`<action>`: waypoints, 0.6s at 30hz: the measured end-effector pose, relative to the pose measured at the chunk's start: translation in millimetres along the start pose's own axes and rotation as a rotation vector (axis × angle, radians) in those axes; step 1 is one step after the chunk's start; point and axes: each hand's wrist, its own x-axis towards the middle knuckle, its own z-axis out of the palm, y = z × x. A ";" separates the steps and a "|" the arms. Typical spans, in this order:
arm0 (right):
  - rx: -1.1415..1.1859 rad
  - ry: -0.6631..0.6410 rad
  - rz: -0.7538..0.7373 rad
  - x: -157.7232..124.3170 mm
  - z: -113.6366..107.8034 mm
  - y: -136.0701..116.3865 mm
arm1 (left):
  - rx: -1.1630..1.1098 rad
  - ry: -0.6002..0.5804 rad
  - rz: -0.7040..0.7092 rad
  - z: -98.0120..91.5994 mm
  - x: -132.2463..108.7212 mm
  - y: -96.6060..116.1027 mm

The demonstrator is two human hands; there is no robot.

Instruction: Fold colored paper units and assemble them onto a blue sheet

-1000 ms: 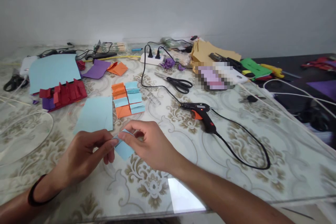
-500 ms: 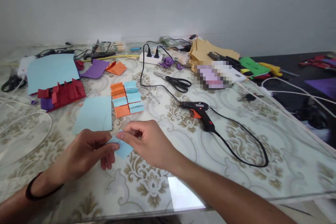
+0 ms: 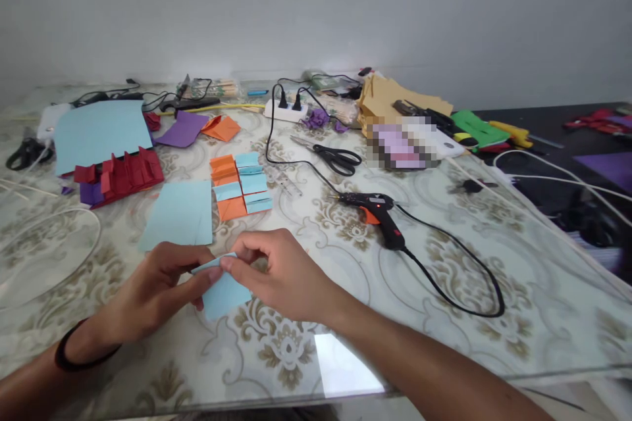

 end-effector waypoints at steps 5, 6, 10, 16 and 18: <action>-0.015 0.010 -0.017 -0.1 1.1 -0.8 | 0.017 0.014 -0.024 -1.0 2.2 0.6; -0.015 0.011 -0.013 0.4 1.1 -0.4 | 0.018 0.016 -0.041 -1.4 3.4 0.9; -0.062 0.085 -0.058 2.2 0.5 1.3 | -0.028 -0.011 -0.087 -3.3 6.7 2.5; -0.001 0.055 -0.110 0.5 -3.2 2.3 | -0.103 0.075 -0.085 -9.1 6.1 -1.3; 0.016 0.014 -0.183 0.7 -6.0 3.1 | -0.169 0.102 -0.095 -11.7 5.4 -3.2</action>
